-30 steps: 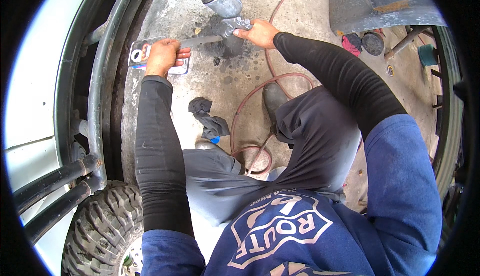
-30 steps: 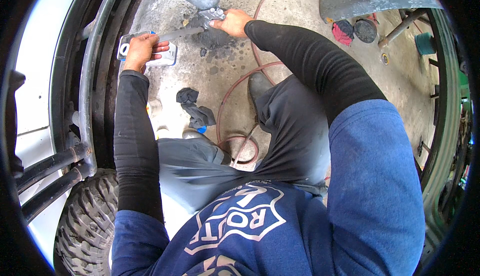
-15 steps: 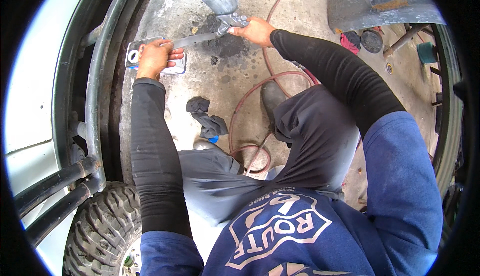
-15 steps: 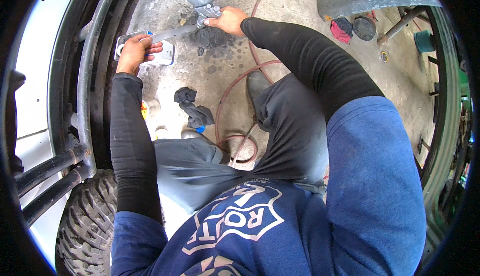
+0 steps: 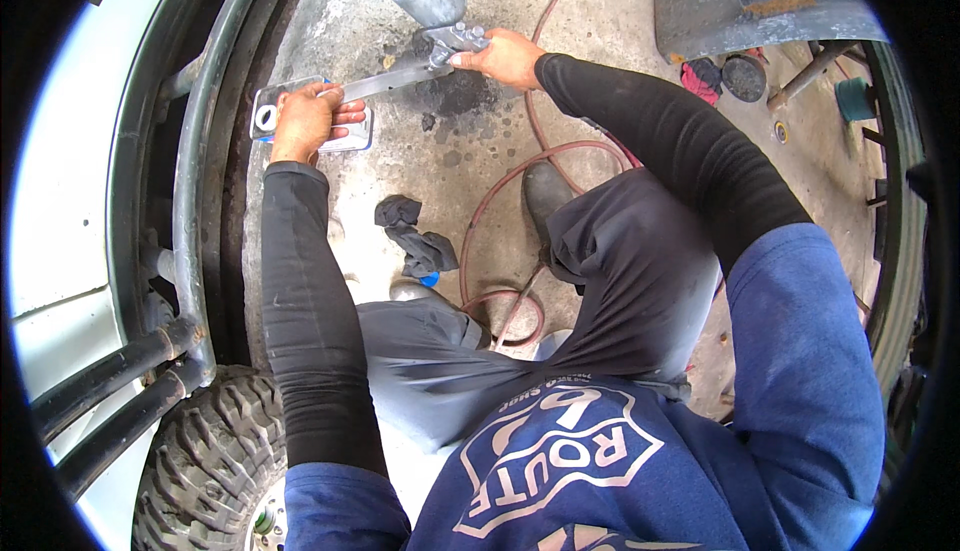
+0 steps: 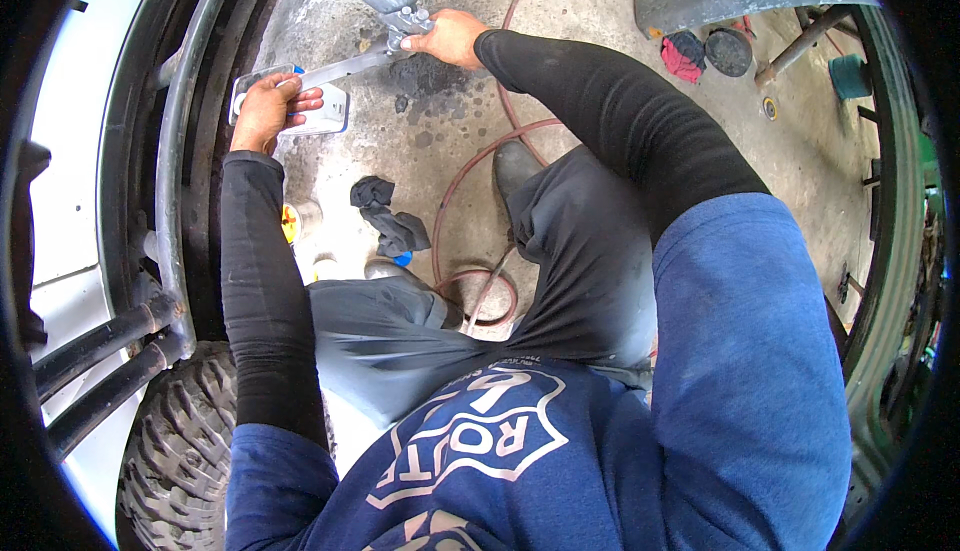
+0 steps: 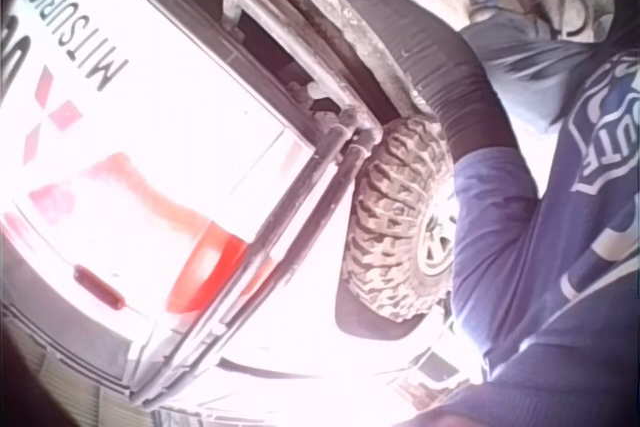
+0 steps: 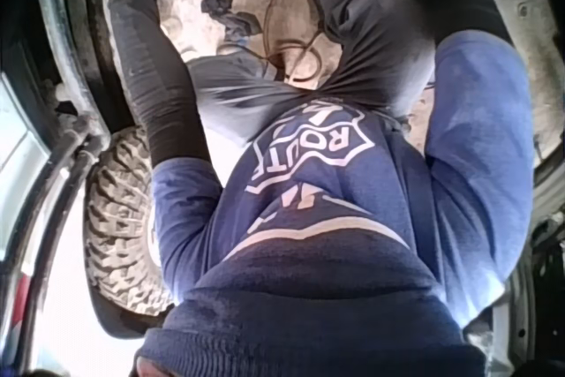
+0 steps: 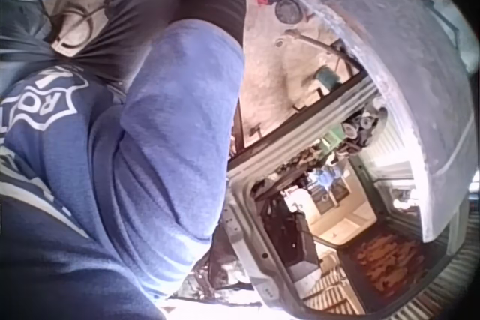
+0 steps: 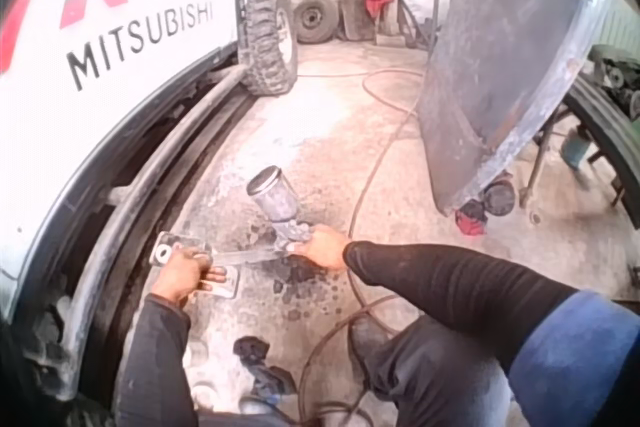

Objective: The person cleans a paint spray gun using a rag and a solvent. They wipe the exterior of the gun, remove the paint cup, and pour solvent into it to clean the interior. They then reassemble the gun and wipe it down again.

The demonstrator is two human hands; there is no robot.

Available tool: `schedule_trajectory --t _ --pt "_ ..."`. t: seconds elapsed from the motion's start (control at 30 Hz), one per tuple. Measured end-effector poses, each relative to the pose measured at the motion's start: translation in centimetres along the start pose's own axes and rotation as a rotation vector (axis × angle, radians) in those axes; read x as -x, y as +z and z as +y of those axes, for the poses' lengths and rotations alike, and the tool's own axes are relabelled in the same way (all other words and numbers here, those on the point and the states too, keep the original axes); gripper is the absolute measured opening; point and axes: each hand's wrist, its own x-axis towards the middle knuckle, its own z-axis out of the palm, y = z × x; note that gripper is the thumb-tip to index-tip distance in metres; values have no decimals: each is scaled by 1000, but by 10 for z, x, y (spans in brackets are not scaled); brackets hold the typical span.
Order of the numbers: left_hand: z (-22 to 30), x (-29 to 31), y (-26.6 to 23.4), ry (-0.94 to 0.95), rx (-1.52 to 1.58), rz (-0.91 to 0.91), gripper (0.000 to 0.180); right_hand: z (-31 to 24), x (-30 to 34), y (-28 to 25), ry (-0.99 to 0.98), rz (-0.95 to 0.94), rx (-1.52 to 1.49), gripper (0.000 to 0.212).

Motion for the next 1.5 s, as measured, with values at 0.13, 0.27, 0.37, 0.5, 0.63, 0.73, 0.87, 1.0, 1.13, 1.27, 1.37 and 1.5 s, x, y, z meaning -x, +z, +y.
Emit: schedule_trajectory --t 0.13,0.27,0.37,0.5,0.63,0.73,0.87,1.0,1.13,1.27,1.37,1.5 --pt "-4 -4 0 30 5 31 37 -5 2 -4 25 -83 27 65" --pt "-7 -8 2 -9 -12 -4 36 -20 12 -8 -44 -89 51 66" --pt "-8 -9 7 -8 -18 16 36 -34 20 -4 -232 -82 95 67" --pt "-7 -11 15 -20 -15 -2 36 -47 20 4 -245 -143 138 70" --pt "-7 -11 17 -3 -21 -23 36 -49 22 5 -251 -172 164 71" --pt "-9 -12 17 26 -12 -29 36 -43 20 7 -270 -158 189 69" --pt "-9 -14 18 -9 12 -97 37 -22 11 7 -282 -157 235 66" --pt "-4 -11 20 96 40 -82 37 1 8 6 -154 -112 235 61" --pt "1 -8 20 127 60 19 34 6 11 2 -100 -125 224 63" --pt "1 -14 17 104 -59 119 32 -7 11 4 -96 -113 275 64" --pt "-4 -22 16 145 -166 238 37 -14 10 7 -74 -79 276 62" --pt "-12 -25 14 127 -96 253 38 -19 12 1 -195 -46 255 56"
